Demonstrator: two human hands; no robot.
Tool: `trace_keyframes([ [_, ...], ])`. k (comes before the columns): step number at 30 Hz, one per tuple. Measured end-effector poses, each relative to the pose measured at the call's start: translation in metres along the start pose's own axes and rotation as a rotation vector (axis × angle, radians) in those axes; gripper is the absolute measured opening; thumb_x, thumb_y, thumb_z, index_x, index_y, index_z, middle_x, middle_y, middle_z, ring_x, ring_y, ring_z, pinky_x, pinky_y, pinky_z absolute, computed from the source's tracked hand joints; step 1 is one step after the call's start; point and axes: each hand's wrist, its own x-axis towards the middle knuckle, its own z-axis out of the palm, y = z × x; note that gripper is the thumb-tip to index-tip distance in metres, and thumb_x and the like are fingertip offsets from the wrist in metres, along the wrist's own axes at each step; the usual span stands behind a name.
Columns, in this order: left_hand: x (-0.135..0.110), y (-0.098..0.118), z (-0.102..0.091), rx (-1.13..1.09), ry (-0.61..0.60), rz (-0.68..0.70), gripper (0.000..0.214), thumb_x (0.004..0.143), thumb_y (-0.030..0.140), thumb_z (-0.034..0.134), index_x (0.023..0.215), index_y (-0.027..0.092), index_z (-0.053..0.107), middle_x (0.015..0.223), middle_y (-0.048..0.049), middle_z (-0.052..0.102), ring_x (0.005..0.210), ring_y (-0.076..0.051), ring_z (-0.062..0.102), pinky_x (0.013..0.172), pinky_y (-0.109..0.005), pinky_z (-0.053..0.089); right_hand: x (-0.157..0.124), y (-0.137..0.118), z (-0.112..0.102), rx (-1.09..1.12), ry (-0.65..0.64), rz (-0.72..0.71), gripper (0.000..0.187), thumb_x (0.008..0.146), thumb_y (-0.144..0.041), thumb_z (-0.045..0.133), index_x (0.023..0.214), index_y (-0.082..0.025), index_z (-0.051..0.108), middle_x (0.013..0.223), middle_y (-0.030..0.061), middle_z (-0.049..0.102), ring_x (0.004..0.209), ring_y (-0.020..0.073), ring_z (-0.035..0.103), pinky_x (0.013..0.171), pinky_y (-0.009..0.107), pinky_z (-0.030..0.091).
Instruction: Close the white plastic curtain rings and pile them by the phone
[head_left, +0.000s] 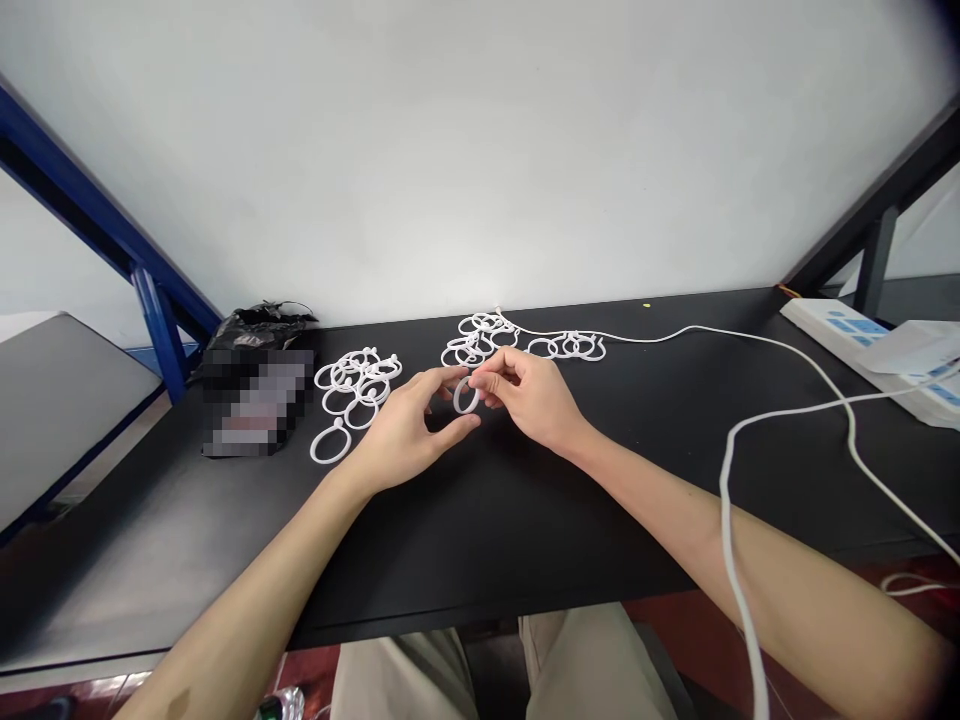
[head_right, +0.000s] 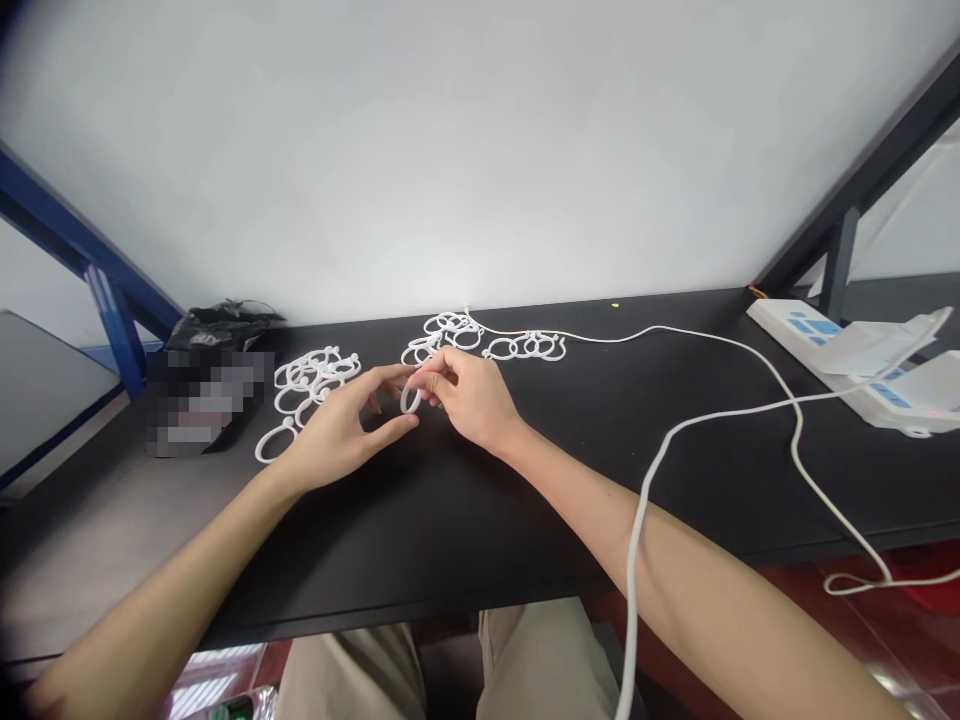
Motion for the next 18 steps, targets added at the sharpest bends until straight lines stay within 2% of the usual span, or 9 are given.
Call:
trace_keyframes([
  [3,0.000,0.001,0.002,0.053,0.032,-0.008,0.044,0.086,0.043,0.062,0.125,0.024,0.056,0.109,-0.0051,0.066,0.094,-0.022,0.061,0.078,-0.036,0.051,-0.001,0.000,0.001,0.030,-0.036,0.016,0.030,0.087,-0.050,0.064,0.084,-0.020,0.066,0.080,0.0019,0.070,0.065,0.0132,0.062,0.065,0.029,0.052],
  [6,0.002,-0.001,0.001,0.118,0.082,-0.021,0.039,0.086,0.042,0.060,0.120,0.024,0.058,0.106,-0.0047,0.066,0.092,-0.022,0.061,0.080,-0.036,0.051,0.002,0.005,-0.001,-0.058,-0.049,0.015,0.036,0.089,-0.054,0.058,0.103,-0.022,0.065,0.087,0.0025,0.071,0.073,0.0155,0.065,0.073,0.031,0.053],
  [8,0.003,-0.005,-0.003,0.172,0.168,-0.043,0.039,0.086,0.040,0.060,0.121,0.023,0.057,0.108,-0.0055,0.064,0.096,-0.022,0.060,0.085,-0.037,0.050,0.006,0.011,-0.007,-0.256,0.001,0.016,0.037,0.093,-0.053,0.053,0.111,-0.022,0.064,0.091,0.0035,0.071,0.081,0.0183,0.066,0.078,0.035,0.051],
  [12,0.007,-0.019,-0.018,0.307,0.374,-0.168,0.042,0.084,0.038,0.059,0.122,0.021,0.056,0.115,-0.0090,0.061,0.108,-0.027,0.056,0.096,-0.042,0.045,0.016,0.023,-0.024,-0.765,0.106,0.083,0.027,0.093,-0.041,0.053,0.103,-0.020,0.067,0.105,0.0103,0.067,0.099,0.0272,0.062,0.079,0.040,0.048],
  [15,0.007,-0.030,-0.028,0.384,0.452,-0.291,0.047,0.082,0.040,0.059,0.125,0.020,0.054,0.124,-0.0123,0.057,0.120,-0.033,0.049,0.103,-0.048,0.039,0.020,0.029,-0.036,-0.930,0.186,0.176,0.025,0.092,-0.035,0.054,0.108,-0.019,0.067,0.108,0.0130,0.065,0.095,0.0280,0.063,0.074,0.040,0.048],
  [18,0.007,-0.036,-0.031,0.429,0.448,-0.342,0.051,0.082,0.043,0.058,0.127,0.020,0.053,0.132,-0.0136,0.054,0.125,-0.037,0.043,0.105,-0.052,0.036,0.021,0.034,-0.042,-0.993,0.212,0.221,0.020,0.091,-0.032,0.056,0.103,-0.022,0.069,0.105,0.0118,0.066,0.088,0.0256,0.064,0.070,0.037,0.048],
])
